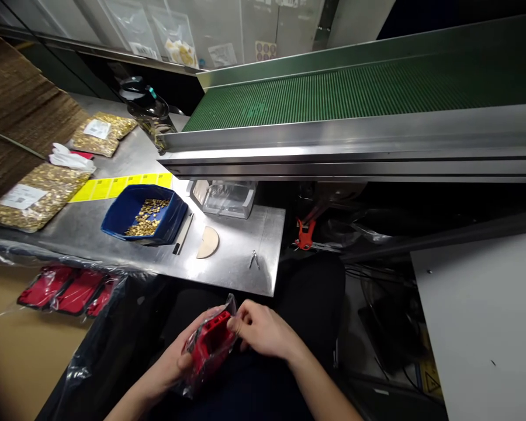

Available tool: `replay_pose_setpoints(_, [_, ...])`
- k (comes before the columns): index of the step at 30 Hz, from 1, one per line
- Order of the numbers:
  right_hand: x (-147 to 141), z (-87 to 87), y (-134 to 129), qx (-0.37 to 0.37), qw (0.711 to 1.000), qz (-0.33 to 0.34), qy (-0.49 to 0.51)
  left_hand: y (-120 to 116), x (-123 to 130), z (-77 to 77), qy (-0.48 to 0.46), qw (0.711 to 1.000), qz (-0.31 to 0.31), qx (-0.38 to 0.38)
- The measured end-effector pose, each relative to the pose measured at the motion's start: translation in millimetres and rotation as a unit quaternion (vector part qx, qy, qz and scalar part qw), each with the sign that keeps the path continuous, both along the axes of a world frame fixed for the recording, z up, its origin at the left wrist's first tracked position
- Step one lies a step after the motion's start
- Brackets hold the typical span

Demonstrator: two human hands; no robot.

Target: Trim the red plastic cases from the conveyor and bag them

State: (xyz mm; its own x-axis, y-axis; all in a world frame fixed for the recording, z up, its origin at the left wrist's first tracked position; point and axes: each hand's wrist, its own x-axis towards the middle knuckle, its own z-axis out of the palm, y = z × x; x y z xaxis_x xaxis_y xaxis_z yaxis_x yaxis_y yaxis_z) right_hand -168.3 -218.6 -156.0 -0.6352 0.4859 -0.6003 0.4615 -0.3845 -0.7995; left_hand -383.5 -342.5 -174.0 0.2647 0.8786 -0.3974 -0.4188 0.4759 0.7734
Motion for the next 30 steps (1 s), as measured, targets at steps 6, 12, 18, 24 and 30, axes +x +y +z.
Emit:
replay_pose_setpoints(6, [-9, -9.9, 0, -0.121, 0.987, -0.097, 0.049, -5, 8, -15.5, -0.076, 0.989, 0.105, -0.068])
replay_pose_setpoints(12, [-11, -4.1, -8, 0.104, 0.975, -0.19, 0.054, -2, 19, -16.8, -0.076, 0.982, 0.133, -0.113])
replay_pose_setpoints(18, [-15, 34.8, -2, 0.254, 0.964, 0.057, 0.059, 0, 12, -22.2, -0.098, 0.991, 0.051, -0.075])
replay_pose_setpoints(24, [-19, 69.7, -9, 0.158, 0.972, 0.091, 0.15, 15, -5, -14.5, -0.133, 0.99, -0.041, -0.005])
replay_pose_setpoints(30, [-19, 58.5, -11, 0.345, 0.937, 0.011, 0.051, 31, -5, 8.8, 0.026, 0.998, -0.063, 0.016])
